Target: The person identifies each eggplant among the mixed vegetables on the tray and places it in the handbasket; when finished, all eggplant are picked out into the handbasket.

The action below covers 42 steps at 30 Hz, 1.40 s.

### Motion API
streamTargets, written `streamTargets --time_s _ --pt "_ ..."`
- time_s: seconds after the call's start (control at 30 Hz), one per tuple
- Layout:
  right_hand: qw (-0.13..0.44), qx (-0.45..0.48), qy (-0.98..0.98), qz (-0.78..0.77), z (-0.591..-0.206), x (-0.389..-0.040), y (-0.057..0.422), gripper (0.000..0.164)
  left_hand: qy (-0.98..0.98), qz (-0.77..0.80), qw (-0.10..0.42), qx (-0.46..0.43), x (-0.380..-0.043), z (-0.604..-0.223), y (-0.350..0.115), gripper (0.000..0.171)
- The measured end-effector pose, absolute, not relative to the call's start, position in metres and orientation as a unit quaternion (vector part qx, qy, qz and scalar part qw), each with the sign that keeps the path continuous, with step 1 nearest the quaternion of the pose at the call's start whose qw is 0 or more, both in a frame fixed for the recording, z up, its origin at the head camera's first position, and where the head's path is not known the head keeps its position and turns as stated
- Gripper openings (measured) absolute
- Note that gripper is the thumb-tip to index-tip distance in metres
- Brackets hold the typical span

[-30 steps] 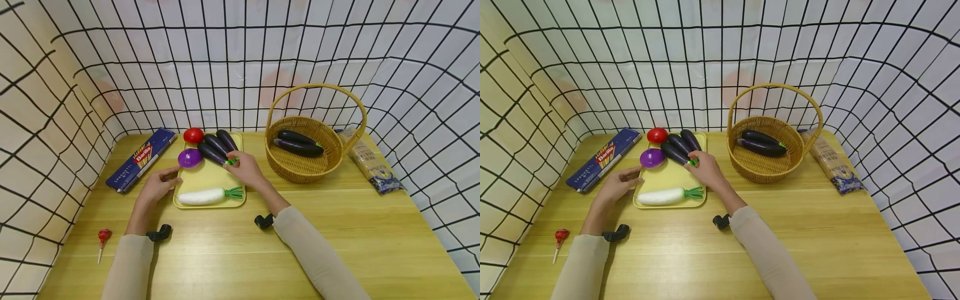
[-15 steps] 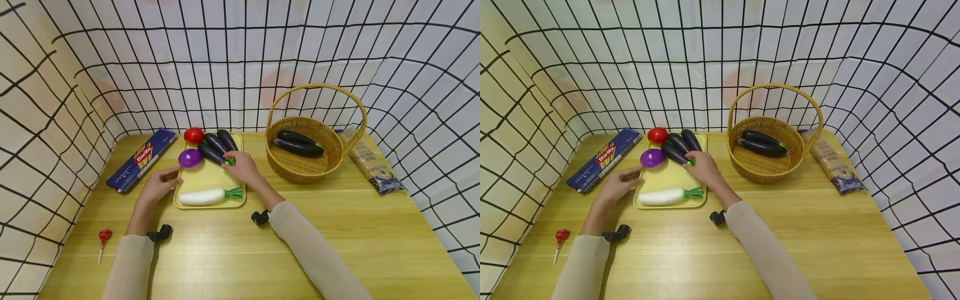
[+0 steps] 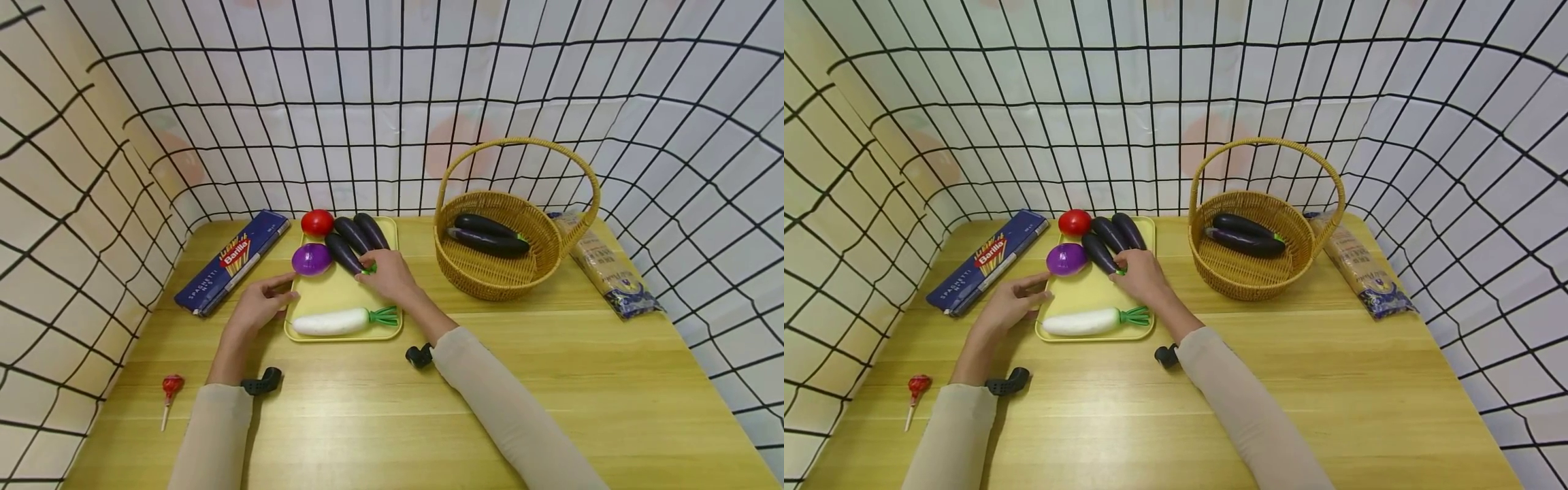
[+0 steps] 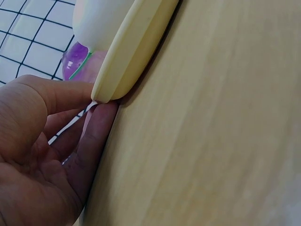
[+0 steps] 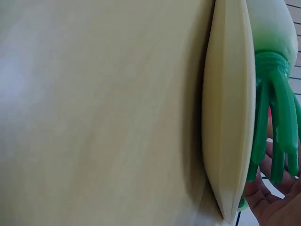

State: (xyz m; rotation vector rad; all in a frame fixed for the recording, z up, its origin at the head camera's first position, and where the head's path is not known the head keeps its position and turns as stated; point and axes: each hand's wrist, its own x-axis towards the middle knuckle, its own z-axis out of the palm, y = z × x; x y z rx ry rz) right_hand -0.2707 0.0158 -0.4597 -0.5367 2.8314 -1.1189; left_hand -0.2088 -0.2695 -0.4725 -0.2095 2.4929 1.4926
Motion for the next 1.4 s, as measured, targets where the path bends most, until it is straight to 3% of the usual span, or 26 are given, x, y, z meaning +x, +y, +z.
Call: streamTargets --time_s 0.23,0.63,1.4 --pt "0.029 -0.163 0.925 -0.343 -0.458 -0.269 0.012 0.044 0.849 0.511 0.117 -0.07 -0.21 -0.474 -0.268 0.055" --pt "0.037 -0.132 0.914 -0.382 -0.455 -0.267 0.022 0.035 0.839 0.527 0.115 -0.068 -0.213 -0.475 -0.268 0.057" --pt "0.028 -0.147 0.882 -0.448 -0.418 -0.248 0.086 0.03 0.839 0.524 0.121 -0.081 -0.21 -0.472 -0.272 0.057"
